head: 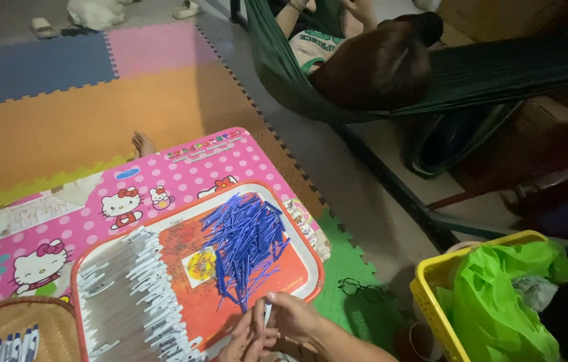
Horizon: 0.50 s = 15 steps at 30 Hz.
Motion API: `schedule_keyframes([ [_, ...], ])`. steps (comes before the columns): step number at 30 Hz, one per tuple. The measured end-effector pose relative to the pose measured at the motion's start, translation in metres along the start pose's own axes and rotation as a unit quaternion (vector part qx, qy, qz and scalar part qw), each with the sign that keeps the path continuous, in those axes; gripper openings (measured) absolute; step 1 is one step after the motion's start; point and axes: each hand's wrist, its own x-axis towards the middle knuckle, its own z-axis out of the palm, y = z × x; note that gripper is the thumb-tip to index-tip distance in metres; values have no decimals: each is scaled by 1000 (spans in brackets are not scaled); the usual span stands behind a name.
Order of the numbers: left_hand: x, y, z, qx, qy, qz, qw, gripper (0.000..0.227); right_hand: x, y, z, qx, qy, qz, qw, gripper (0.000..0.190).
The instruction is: Assembling ballpoint pens by inserting ink refills into pen bodies.
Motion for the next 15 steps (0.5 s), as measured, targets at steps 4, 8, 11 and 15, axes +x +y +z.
schedule_keyframes([
  [4, -3, 6, -9, -122, -15, -7, 992, 59, 0, -1, 0, 29, -42, -45, 998, 60],
  [8, -2, -2, 4, -133, 53, 14, 990, 44, -1, 2, -4, 1, -51, -42, 998, 49],
  [11, -3, 3, 3, -110, 24, -80, 990, 29, -4, 5, -6, 9, -29, -28, 999, 43],
  [15, 2, 2, 0, -120, 9, -82, 989, 29, -6, 1, 8, -24, -23, -62, 998, 44],
])
